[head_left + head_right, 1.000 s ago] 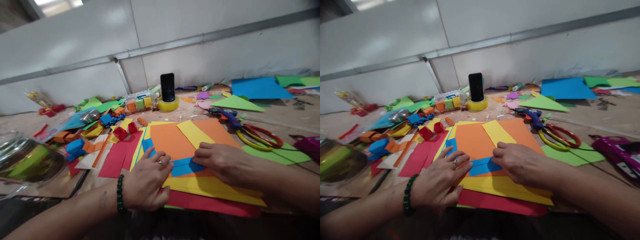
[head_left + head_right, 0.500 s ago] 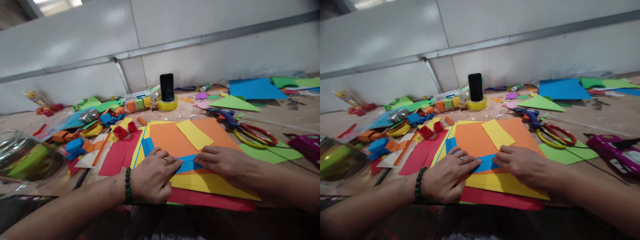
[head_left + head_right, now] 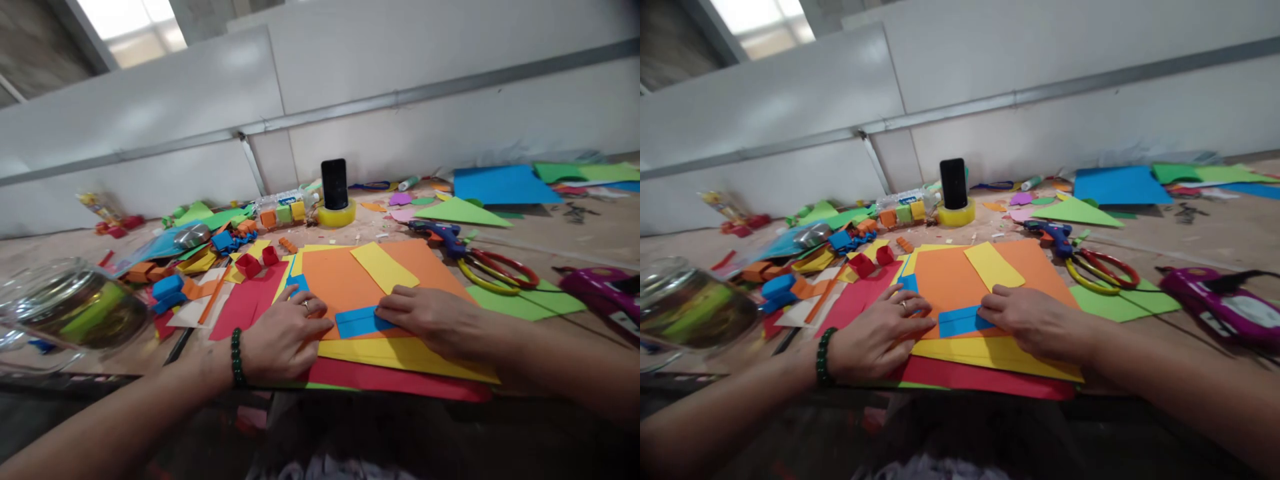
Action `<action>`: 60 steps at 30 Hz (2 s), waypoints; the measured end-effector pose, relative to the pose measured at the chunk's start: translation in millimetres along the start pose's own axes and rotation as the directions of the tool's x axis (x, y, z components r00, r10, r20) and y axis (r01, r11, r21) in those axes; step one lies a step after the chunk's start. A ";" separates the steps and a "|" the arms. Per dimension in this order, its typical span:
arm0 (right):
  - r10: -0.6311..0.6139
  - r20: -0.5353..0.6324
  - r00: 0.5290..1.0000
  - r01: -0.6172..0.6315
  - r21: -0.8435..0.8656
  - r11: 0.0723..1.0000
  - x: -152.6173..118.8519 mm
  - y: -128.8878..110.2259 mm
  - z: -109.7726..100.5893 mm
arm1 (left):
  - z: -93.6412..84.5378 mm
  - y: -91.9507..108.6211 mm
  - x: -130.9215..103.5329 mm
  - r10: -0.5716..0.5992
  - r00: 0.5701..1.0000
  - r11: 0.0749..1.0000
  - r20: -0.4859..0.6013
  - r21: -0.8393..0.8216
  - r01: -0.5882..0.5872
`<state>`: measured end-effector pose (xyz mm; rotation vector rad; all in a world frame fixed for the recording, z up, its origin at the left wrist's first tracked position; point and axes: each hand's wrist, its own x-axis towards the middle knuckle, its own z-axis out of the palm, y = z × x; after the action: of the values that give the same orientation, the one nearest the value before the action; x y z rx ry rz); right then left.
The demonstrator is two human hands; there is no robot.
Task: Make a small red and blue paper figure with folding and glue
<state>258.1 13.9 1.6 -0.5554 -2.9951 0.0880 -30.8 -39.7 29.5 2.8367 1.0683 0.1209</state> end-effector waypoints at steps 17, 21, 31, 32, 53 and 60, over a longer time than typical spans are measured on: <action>0.056 0.078 0.995 -0.042 -0.171 0.984 7.6 -10.3 -3.2 | 5.4 6.7 20.5 0.020 1.000 0.997 -0.012 0.072 -0.019; 0.075 0.110 0.991 -0.059 -0.138 0.989 7.8 -13.7 -9.1 | 7.9 9.2 20.0 0.008 1.000 0.997 -0.007 0.080 -0.007; 0.451 0.017 0.892 -0.451 0.000 0.892 24.4 -7.2 -52.7 | -5.2 -13.8 17.9 -0.280 0.831 0.919 -0.481 -0.385 0.087; 0.468 0.053 0.882 -0.469 0.019 0.883 30.9 -6.2 -54.7 | -7.2 -16.4 21.6 -0.291 0.814 0.923 -0.503 -0.372 0.100; 0.419 0.270 0.867 -0.497 0.398 0.771 46.2 7.9 -30.0 | 21.0 -19.9 80.5 -0.221 0.974 0.748 0.059 -0.631 0.208; 0.444 0.156 0.883 -0.428 0.657 0.620 50.1 19.0 -26.9 | 25.6 -24.0 79.9 -0.222 0.954 0.352 0.202 -0.896 0.272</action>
<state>221.1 50.7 31.1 -1.1299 -2.4328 1.1479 16.3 29.1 4.0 1.6089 0.9531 0.4609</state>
